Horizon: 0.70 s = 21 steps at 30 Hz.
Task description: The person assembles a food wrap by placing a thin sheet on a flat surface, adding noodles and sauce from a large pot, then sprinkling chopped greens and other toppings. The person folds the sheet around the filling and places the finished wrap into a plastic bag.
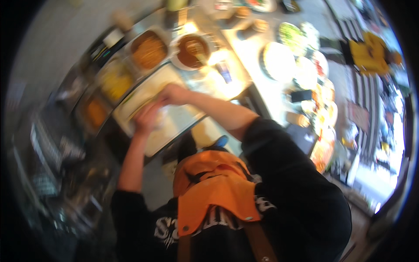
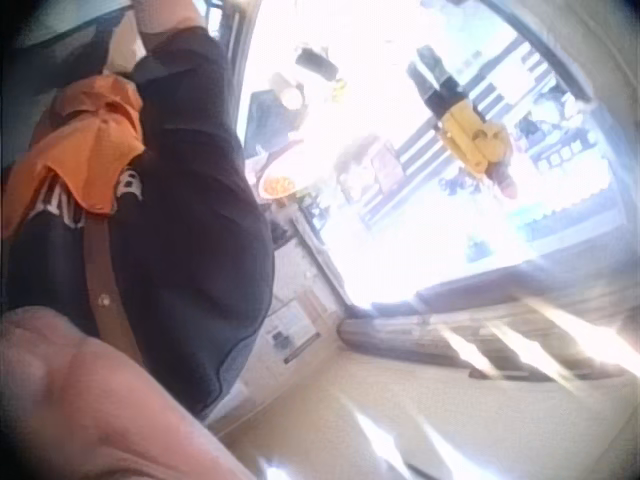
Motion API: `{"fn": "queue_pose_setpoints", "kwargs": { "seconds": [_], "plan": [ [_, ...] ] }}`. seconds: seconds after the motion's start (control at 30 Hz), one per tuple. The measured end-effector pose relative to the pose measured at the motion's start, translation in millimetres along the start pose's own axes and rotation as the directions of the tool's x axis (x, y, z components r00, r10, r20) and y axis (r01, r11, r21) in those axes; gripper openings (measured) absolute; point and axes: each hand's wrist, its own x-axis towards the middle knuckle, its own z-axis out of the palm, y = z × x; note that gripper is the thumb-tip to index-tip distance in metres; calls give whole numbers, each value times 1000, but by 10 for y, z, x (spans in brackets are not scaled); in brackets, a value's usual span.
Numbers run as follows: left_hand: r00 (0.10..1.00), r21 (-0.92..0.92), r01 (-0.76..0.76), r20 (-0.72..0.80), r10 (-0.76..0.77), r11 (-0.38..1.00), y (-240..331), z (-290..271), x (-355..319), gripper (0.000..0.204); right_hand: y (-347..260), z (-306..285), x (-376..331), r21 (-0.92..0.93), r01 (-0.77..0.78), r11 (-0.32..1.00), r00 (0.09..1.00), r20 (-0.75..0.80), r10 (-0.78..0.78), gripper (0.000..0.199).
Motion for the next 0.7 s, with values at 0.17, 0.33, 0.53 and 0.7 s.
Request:
{"fn": "queue_pose_setpoints", "kwargs": {
  "seconds": [0.17, 0.33, 0.53, 0.7],
  "plan": [
    [991, -42, -112, 66, 114, 993, -103, -29, 67, 16, -47, 61, 57, -156, -95, 983, 995, -34, 90, 19],
    [969, -21, 64, 242, -57, 998, -27, -140, -19, 10, -174, 256, -54, -323, -61, 945, 982, -189, -1, 17],
    [868, 128, 134, 463, -178, 983, 199, -430, 4, 20, -422, 404, -569, -206, -287, 935, 774, -625, 100, 18],
    [983, 9, 109, 145, -109, 994, 1033, -99, 112, 19, -792, 507, -2567, -114, -322, 940, 747, -640, 179, 31]
  ]
}}
